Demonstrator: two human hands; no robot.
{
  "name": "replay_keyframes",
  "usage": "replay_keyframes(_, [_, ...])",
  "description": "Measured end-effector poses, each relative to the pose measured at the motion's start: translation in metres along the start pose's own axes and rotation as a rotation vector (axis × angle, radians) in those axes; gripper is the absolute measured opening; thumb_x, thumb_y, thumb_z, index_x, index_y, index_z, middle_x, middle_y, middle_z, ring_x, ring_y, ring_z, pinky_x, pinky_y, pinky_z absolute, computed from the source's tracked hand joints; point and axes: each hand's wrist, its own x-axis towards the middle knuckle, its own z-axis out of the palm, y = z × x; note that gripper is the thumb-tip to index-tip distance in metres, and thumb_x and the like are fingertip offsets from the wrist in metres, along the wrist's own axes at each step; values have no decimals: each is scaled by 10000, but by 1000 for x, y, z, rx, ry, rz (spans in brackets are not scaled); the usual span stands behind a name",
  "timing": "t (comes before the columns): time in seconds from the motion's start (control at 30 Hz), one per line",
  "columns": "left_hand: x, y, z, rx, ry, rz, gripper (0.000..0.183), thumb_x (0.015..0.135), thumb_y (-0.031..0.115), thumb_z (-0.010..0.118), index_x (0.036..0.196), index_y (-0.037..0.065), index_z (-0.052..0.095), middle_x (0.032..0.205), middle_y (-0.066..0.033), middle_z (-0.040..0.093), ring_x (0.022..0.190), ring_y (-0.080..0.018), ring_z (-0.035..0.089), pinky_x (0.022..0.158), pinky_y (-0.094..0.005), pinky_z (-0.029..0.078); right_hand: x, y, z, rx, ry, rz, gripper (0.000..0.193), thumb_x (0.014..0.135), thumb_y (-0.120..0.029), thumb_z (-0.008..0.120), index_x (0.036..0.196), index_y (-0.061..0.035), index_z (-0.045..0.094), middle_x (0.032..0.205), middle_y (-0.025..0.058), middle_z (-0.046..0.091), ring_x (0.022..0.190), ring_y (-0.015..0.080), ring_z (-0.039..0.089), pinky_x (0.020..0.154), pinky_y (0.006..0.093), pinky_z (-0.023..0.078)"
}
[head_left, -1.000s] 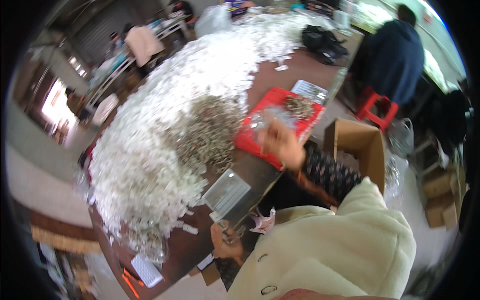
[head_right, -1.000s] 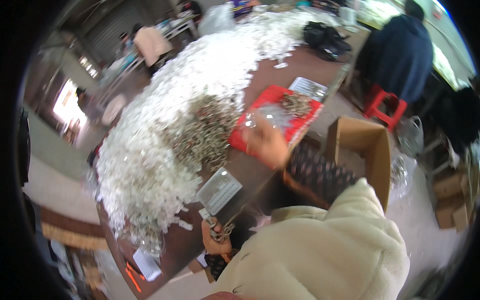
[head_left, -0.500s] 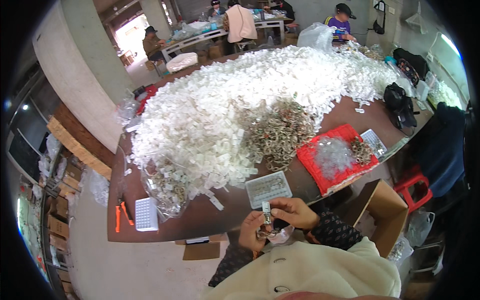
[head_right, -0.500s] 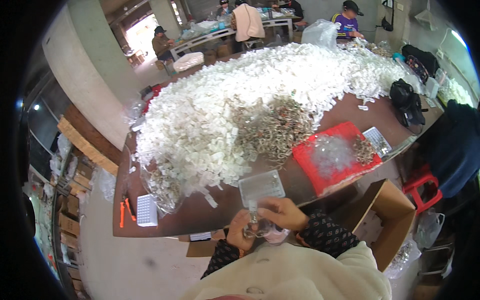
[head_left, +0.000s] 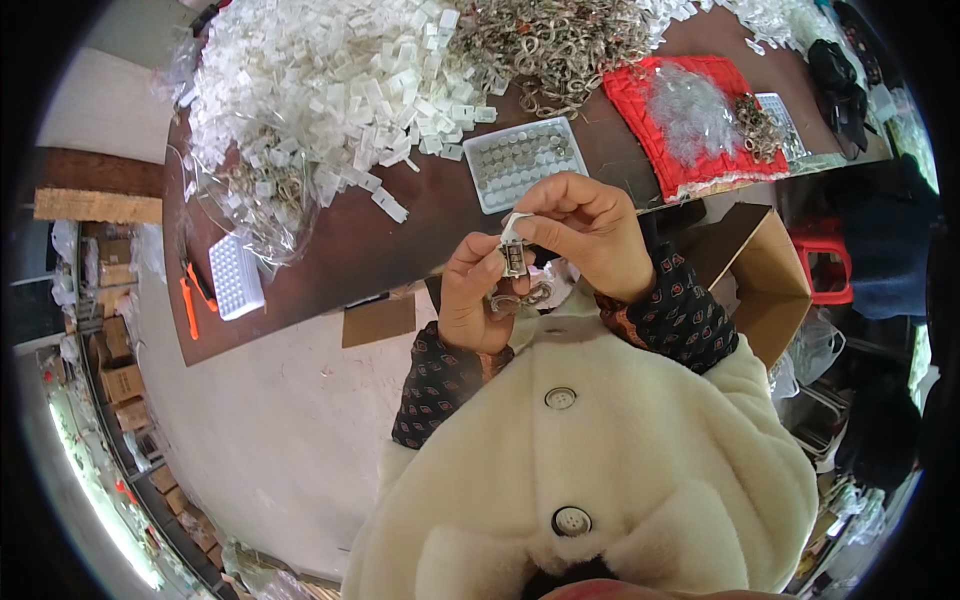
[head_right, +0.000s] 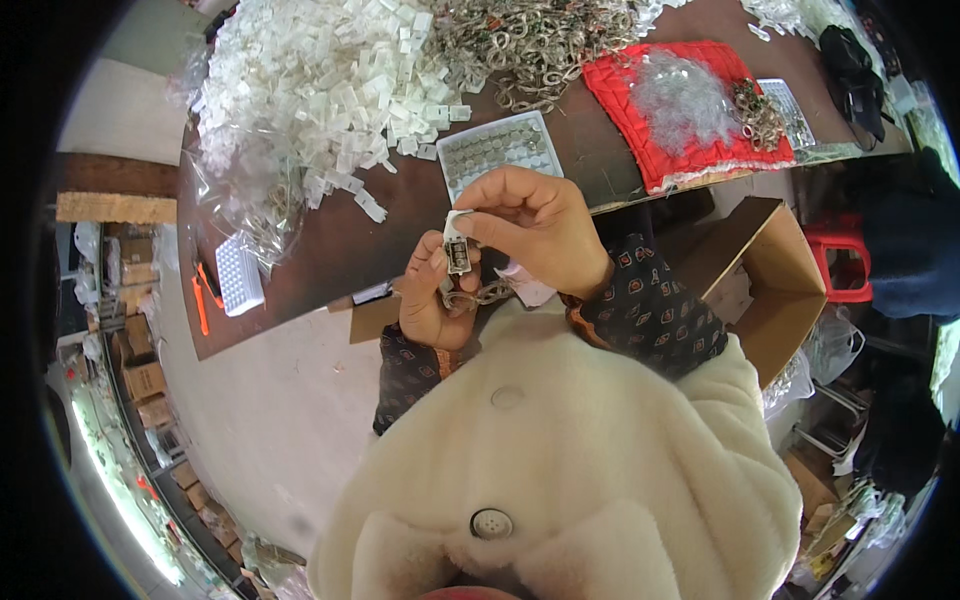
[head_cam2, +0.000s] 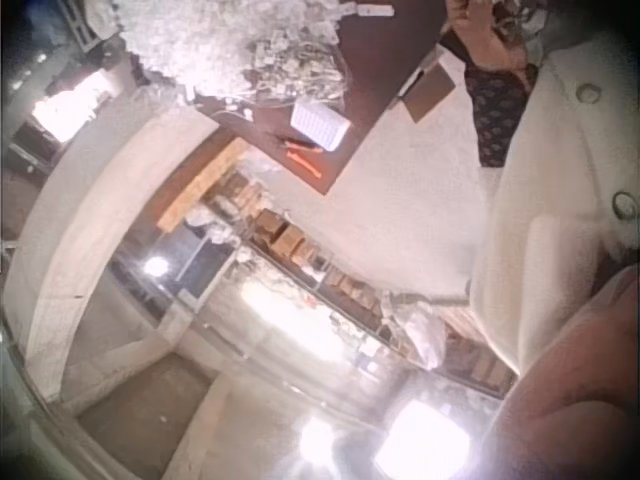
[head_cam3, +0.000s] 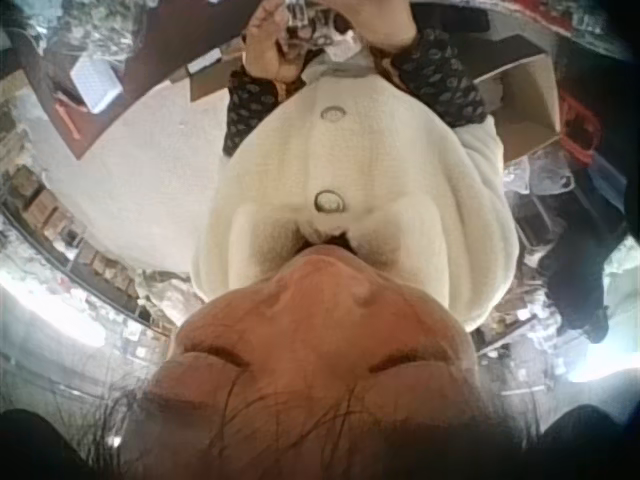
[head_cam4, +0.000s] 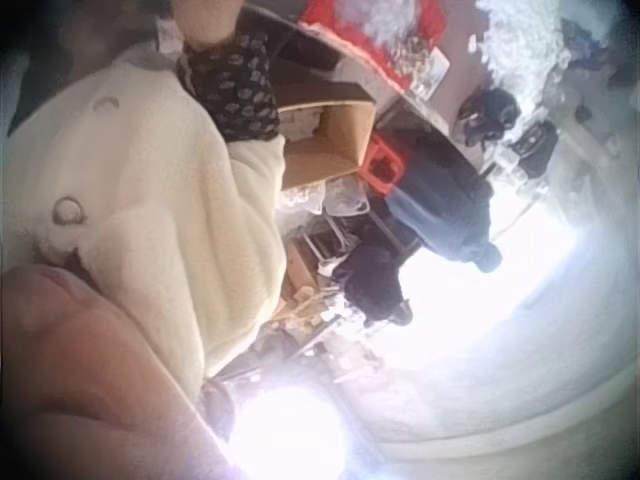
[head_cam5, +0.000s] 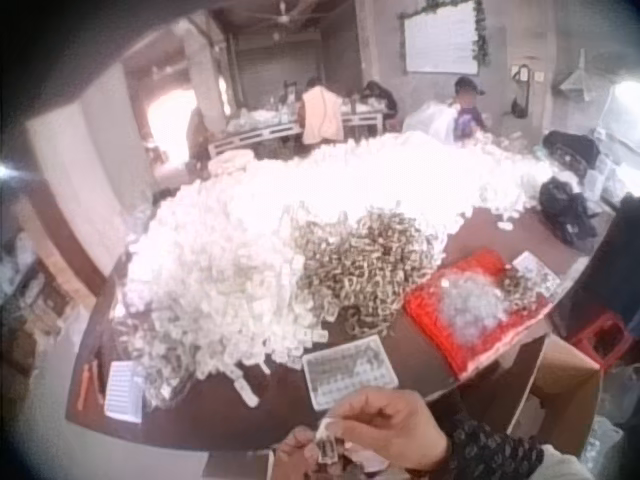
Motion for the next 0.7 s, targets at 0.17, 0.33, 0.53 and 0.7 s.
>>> replay_keyframes(0.17, [6, 1, 5, -23, -52, -17, 163, 916, 119, 667, 1059, 67, 610, 973, -115, 686, 795, -168, 660, 679, -284, 545, -3, -9, 8, -545, 55, -278, 156, 839, 78, 692, 985, 46, 647, 949, 88, 689, 825, 110, 650, 741, 247, 519])
replay_keyframes(0.33, [9, 1, 13, -29, 1, -3, 222, 945, 196, 645, 1124, 77, 587, 1016, -92, 666, 884, -182, 650, 744, -329, 543, 10, -5, -4, -447, -227, -543, 253, 764, 103, 708, 996, 7, 675, 1068, 147, 650, 995, 244, 638, 852, 333, 512])
replay_keyframes(0.53, [8, -9, 11, 13, 70, -27, 311, 959, 299, 610, 1203, 114, 551, 1080, -28, 585, 1027, -158, 563, 869, -348, 493, 10, 6, -10, -512, -169, -572, 192, 780, 58, 717, 962, 2, 695, 1011, 120, 662, 921, 242, 651, 795, 329, 541])
replay_keyframes(0.7, [14, -13, 4, 169, 8, -14, 326, 980, 344, 557, 1201, 105, 539, 1098, -48, 589, 1032, -159, 568, 867, -334, 483, 19, 12, -14, -553, -176, -701, 243, 720, 118, 687, 932, -3, 687, 1030, 144, 651, 932, 264, 649, 825, 340, 525])
